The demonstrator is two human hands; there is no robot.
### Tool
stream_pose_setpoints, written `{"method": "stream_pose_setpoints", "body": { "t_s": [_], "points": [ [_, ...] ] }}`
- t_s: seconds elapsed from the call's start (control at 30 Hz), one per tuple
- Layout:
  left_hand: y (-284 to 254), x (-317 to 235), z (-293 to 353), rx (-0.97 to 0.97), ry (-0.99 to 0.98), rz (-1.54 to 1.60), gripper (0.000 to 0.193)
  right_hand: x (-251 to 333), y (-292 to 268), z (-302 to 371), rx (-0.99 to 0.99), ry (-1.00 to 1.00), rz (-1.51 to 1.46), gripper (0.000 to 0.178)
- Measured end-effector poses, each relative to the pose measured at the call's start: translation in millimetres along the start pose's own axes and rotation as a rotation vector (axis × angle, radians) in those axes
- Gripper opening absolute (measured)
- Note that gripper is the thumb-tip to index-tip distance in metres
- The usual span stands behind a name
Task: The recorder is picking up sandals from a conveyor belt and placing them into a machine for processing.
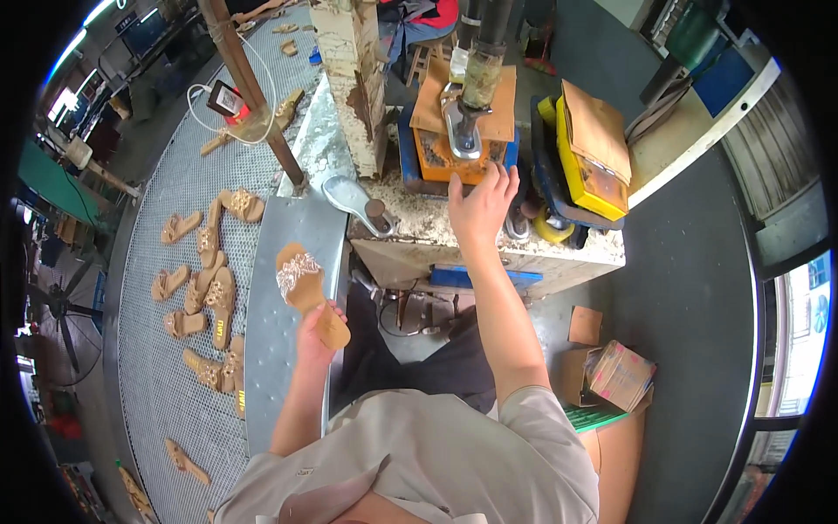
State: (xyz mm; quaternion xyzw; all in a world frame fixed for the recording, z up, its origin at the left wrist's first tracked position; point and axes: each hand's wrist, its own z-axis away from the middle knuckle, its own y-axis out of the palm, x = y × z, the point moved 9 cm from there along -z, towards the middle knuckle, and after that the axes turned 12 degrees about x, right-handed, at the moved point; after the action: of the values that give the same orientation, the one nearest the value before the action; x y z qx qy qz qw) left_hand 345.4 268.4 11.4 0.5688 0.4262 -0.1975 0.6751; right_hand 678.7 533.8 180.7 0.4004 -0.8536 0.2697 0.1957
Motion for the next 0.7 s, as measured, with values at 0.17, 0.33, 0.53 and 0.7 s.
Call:
{"method": "stream_pose_setpoints", "body": {
  "t_s": [0.17, 0.33, 0.53, 0.7],
  "points": [
    [-2.1, 2.0, 15.9, -0.054, 0.091, 0.065, 0.032, -16.2, 106.0, -42.1, 0.236, 0.12, 0.298, 0.073],
    [14.4, 8.7, 26.1, -0.105, 0.165, 0.174, 0.044, 16.2, 85.0, -20.2, 0.454, 0.23, -0.063, 0.07],
    [52.2, 36.6, 35.1, -0.22, 0.277, 0.162, 0.059, 33.7, 1.3, 129.1, 0.539, 0.066, -0.426, 0.085],
    [37.5, 15.8, 89.2, -0.244, 0.546, 0.271, 0.059, 197.0, 21.1, 260.8, 1.158, 0.02, -0.903, 0.083]
  ]
}}
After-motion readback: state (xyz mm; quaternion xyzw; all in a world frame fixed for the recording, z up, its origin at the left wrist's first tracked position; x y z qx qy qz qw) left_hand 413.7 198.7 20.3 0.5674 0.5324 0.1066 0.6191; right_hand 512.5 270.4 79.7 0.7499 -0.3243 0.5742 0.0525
